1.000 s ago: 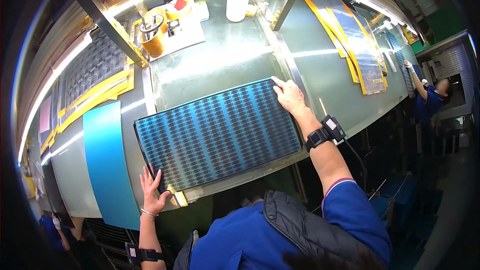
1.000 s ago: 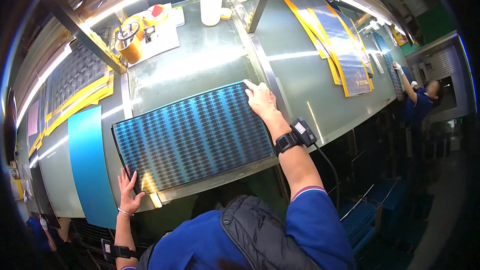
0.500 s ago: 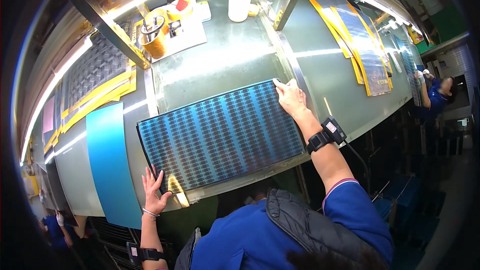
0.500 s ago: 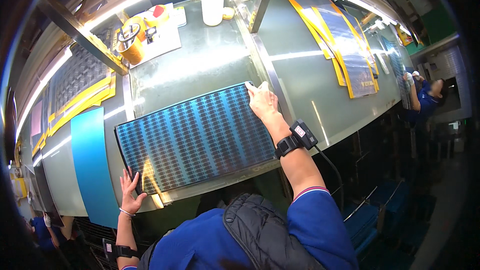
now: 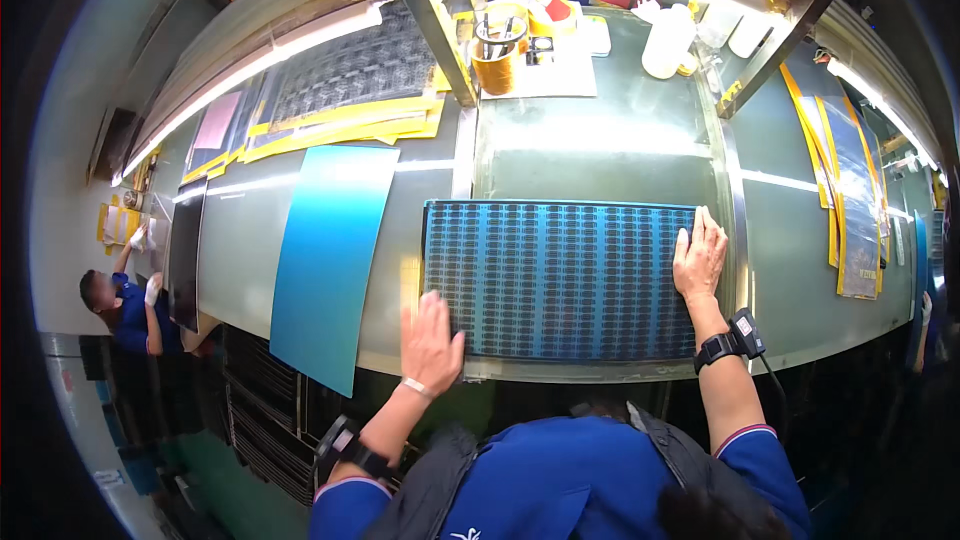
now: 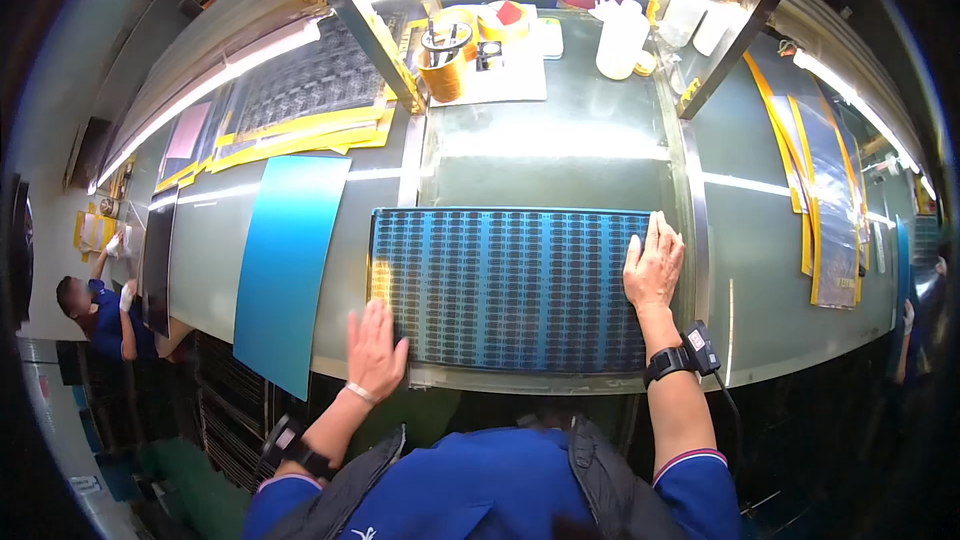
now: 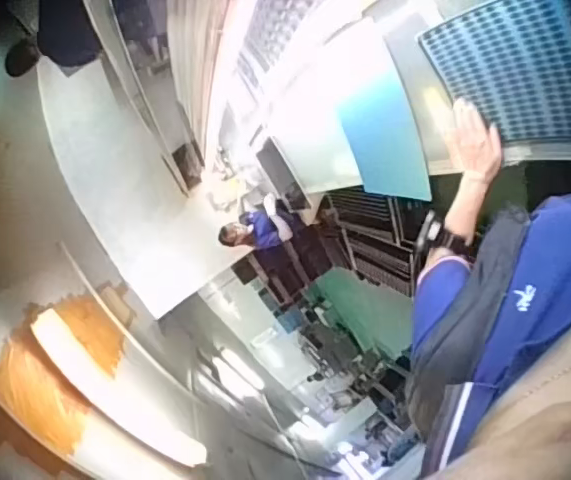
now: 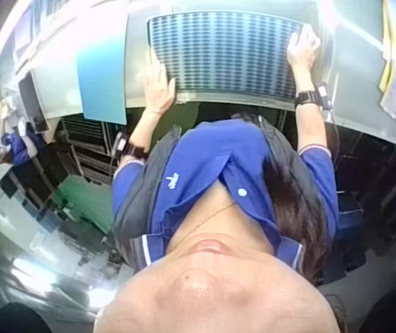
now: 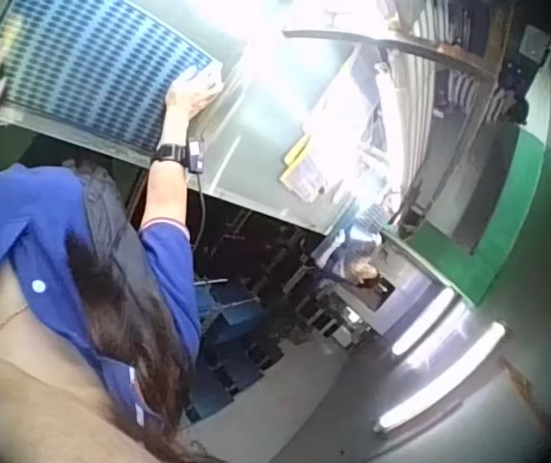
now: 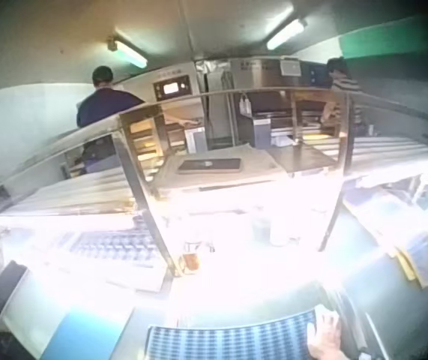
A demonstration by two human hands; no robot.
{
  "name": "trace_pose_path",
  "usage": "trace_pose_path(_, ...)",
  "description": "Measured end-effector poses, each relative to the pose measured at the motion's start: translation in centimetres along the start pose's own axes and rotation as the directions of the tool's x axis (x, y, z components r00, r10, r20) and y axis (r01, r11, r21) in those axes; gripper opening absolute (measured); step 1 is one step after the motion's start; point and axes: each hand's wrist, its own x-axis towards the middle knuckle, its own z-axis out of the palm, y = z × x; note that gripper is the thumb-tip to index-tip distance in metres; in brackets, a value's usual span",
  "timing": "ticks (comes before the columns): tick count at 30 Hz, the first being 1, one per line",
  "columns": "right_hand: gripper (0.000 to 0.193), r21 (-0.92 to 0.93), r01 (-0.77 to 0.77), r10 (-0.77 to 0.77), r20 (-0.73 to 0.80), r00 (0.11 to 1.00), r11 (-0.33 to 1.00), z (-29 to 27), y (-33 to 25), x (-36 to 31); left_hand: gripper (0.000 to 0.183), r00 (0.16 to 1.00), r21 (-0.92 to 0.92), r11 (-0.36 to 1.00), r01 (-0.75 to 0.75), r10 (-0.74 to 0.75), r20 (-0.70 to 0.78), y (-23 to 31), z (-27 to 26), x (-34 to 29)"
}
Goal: Inspecting and placing blue and patterned sheets into storage racks.
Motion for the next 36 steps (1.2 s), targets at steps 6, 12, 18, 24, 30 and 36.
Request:
trace_pose_path(6,0.048,-0.005,0.031,-0.031,-0.009,0.999,0.999,0.2,-0.5,-0.5,0.053,0.947,0.015,0.992,0.122,-0.111,-0.3,-3.3,4.4,12.4)
trace_pose_path(12,0.063,0.153,0.139,-0.138,-0.022,0.99,0.978,-0.2,2.8,-0.4,0.048,0.935,-0.003,0.999,0.042,-0.04,-0.352,-2.5,5.3,14.9)
trace_pose_path(18,0.11,0.37,0.101,-0.253,0.387,0.887,0.923,-6.9,7.4,-8.8,0.047,0.921,0.004,0.996,0.09,-0.082,-0.381,-4.9,4.6,14.1)
trace_pose_path(24,0.103,0.328,-0.005,-0.163,0.481,0.861,0.945,-9.5,8.7,-10.8,0.048,0.934,0.007,0.996,0.087,-0.079,-0.35,-4.2,5.7,14.8)
trace_pose_path(30,0.099,0.395,-0.045,-0.161,0.474,0.866,0.917,-9.0,9.6,-11.2,0.047,0.931,0.011,0.994,0.111,-0.1,-0.351,-3.8,5.6,14.3)
trace_pose_path(36,0.096,0.294,-0.011,-0.143,0.498,0.855,0.956,-9.3,7.7,-11.3,0.058,0.962,0.023,0.989,0.146,-0.136,-0.239,-3.7,5.5,14.4)
